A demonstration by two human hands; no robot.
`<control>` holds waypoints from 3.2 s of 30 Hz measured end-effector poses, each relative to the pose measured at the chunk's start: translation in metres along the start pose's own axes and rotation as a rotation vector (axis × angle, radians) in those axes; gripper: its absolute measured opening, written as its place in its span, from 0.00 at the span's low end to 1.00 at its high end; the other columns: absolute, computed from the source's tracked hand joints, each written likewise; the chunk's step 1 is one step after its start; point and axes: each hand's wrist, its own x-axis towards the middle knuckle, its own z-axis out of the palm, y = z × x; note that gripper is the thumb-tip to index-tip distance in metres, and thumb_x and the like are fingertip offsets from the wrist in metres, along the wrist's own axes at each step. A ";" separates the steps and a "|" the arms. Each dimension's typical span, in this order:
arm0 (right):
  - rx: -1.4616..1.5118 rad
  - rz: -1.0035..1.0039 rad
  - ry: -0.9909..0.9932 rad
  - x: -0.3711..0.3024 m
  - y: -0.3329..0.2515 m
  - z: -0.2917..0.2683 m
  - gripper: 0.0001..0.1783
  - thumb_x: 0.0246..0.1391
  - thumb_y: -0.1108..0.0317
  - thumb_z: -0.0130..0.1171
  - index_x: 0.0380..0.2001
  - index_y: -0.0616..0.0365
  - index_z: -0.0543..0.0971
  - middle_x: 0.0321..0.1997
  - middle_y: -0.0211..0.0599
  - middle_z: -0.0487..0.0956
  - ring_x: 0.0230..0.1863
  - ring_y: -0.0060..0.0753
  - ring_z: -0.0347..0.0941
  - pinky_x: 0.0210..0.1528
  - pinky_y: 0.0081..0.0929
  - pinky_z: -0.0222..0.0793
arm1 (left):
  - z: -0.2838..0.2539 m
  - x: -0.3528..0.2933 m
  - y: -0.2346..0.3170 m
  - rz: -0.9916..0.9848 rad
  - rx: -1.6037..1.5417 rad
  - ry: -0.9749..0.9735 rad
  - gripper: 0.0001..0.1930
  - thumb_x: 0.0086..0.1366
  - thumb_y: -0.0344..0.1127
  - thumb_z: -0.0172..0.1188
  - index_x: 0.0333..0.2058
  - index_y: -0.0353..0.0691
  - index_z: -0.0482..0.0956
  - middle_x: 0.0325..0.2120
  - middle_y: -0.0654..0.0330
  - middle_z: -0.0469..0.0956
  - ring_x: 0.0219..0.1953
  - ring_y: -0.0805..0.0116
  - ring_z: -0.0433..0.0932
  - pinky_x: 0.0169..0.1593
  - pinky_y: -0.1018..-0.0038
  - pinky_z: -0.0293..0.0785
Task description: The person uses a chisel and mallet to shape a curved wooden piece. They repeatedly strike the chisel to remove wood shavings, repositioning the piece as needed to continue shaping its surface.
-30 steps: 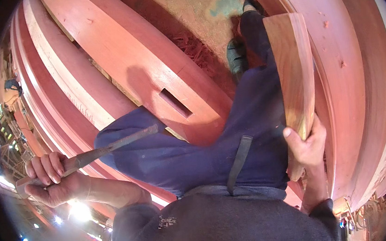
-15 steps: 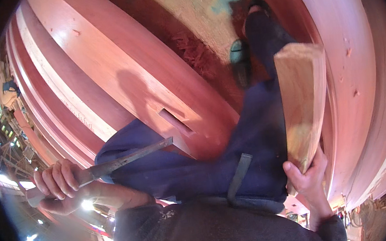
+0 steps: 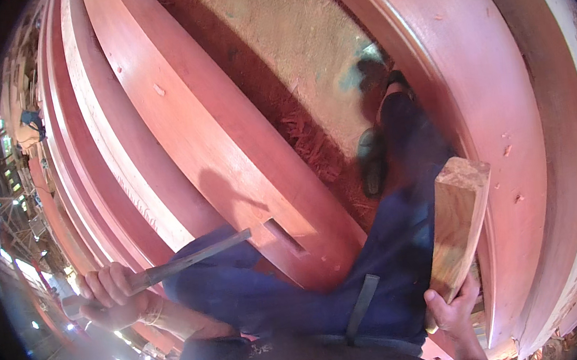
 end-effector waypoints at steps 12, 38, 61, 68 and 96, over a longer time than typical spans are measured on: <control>0.036 0.034 -0.010 -0.003 0.018 -0.010 0.39 0.43 0.52 0.76 0.52 0.66 0.72 0.38 0.33 0.78 0.36 0.26 0.74 0.41 0.28 0.72 | -0.006 -0.003 0.000 0.059 -0.083 0.114 0.14 0.70 0.36 0.61 0.33 0.43 0.63 0.14 0.68 0.65 0.10 0.82 0.64 0.12 0.83 0.65; -0.114 -0.241 -0.047 0.002 0.006 0.020 0.23 0.52 0.57 0.71 0.40 0.68 0.80 0.30 0.34 0.80 0.31 0.24 0.75 0.34 0.30 0.73 | 0.068 -0.108 0.061 0.103 0.192 -0.169 0.06 0.75 0.36 0.52 0.38 0.42 0.73 0.19 0.66 0.66 0.18 0.73 0.67 0.25 0.70 0.69; -0.270 -0.294 -0.021 0.017 0.029 0.016 0.32 0.50 0.51 0.71 0.47 0.70 0.81 0.35 0.45 0.84 0.38 0.36 0.82 0.44 0.36 0.75 | 0.017 -0.093 0.066 -0.016 0.056 -0.096 0.15 0.70 0.49 0.57 0.31 0.45 0.77 0.15 0.68 0.68 0.15 0.73 0.67 0.25 0.69 0.66; -0.154 -0.210 -0.073 0.020 0.022 0.010 0.30 0.50 0.53 0.71 0.47 0.69 0.81 0.33 0.41 0.83 0.35 0.31 0.80 0.42 0.33 0.75 | 0.008 -0.060 0.053 -0.107 0.169 0.337 0.19 0.70 0.52 0.58 0.24 0.48 0.76 0.15 0.67 0.67 0.15 0.70 0.64 0.27 0.66 0.66; 0.016 -1.036 -0.226 -0.034 -0.115 0.036 0.31 0.47 0.50 0.71 0.42 0.69 0.80 0.31 0.50 0.82 0.35 0.46 0.82 0.40 0.38 0.78 | 0.052 -0.121 -0.109 -0.005 0.746 -0.289 0.09 0.67 0.26 0.67 0.35 0.35 0.73 0.22 0.60 0.76 0.23 0.73 0.76 0.28 0.73 0.76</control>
